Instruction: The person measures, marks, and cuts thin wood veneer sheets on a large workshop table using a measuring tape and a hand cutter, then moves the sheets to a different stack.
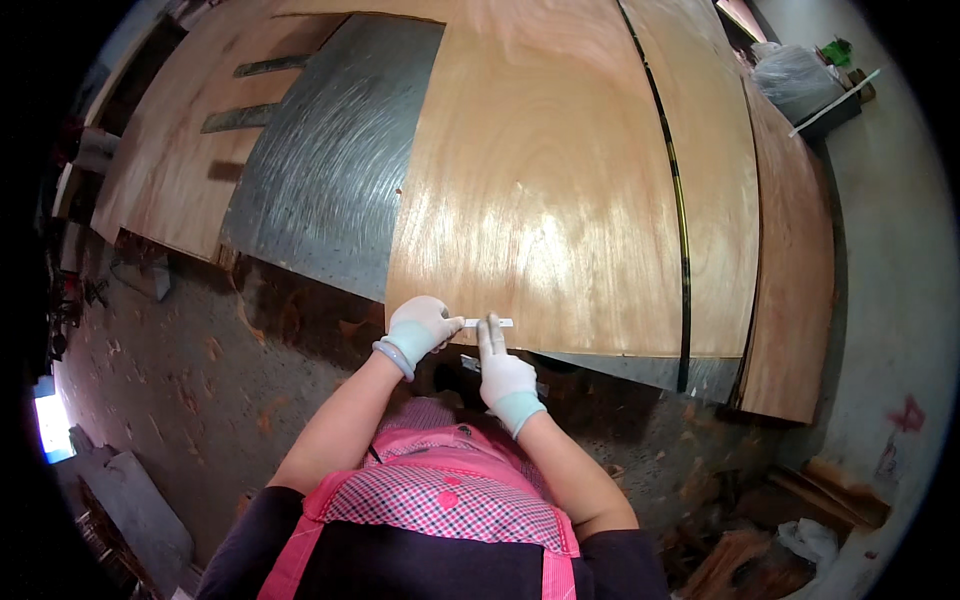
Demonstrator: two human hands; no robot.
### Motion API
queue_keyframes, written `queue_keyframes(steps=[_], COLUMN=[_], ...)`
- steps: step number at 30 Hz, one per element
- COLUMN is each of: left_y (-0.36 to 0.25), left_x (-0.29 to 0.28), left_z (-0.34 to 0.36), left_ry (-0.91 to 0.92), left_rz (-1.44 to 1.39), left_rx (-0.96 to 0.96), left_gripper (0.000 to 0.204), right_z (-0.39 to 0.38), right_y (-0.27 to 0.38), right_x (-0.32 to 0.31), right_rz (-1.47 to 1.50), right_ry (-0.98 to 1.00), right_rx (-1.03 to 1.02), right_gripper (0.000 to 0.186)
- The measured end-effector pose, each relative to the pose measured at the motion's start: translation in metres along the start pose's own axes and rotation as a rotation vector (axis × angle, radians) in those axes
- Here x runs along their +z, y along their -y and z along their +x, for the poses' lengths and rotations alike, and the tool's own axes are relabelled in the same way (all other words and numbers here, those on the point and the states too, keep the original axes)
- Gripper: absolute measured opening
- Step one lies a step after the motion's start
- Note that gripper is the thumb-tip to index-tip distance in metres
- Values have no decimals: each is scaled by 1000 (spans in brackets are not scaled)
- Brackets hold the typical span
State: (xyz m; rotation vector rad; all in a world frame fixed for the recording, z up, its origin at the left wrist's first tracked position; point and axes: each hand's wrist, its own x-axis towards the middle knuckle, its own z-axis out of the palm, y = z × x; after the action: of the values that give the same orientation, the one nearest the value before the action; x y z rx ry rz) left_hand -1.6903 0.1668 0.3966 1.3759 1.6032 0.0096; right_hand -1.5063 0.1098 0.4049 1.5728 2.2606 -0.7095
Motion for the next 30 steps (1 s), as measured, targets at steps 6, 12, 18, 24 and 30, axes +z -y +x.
queue_keyframes(steps=[6, 12, 18, 24, 30], left_y=[24, 83, 29, 30, 58], left_x=[-20, 1, 47, 76, 90], left_z=[-26, -67, -76, -61, -72], left_ry=[-237, -737, -827, -483, -1009], left_rz=[424, -247, 264, 708, 207], left_rx=[-89, -34, 413, 188, 14], left_gripper=[47, 46, 72, 78, 81], right_z=[-25, -52, -72, -74, -93], right_y=[-44, -161, -243, -211, -272], right_x=[-12, -49, -27, -33, -15], right_rz=[189, 252, 28, 94, 132], right_ry=[-107, -470, -582, -458, -569], right_rx=[52, 489, 482, 450, 601], right_gripper=[80, 59, 72, 76, 78])
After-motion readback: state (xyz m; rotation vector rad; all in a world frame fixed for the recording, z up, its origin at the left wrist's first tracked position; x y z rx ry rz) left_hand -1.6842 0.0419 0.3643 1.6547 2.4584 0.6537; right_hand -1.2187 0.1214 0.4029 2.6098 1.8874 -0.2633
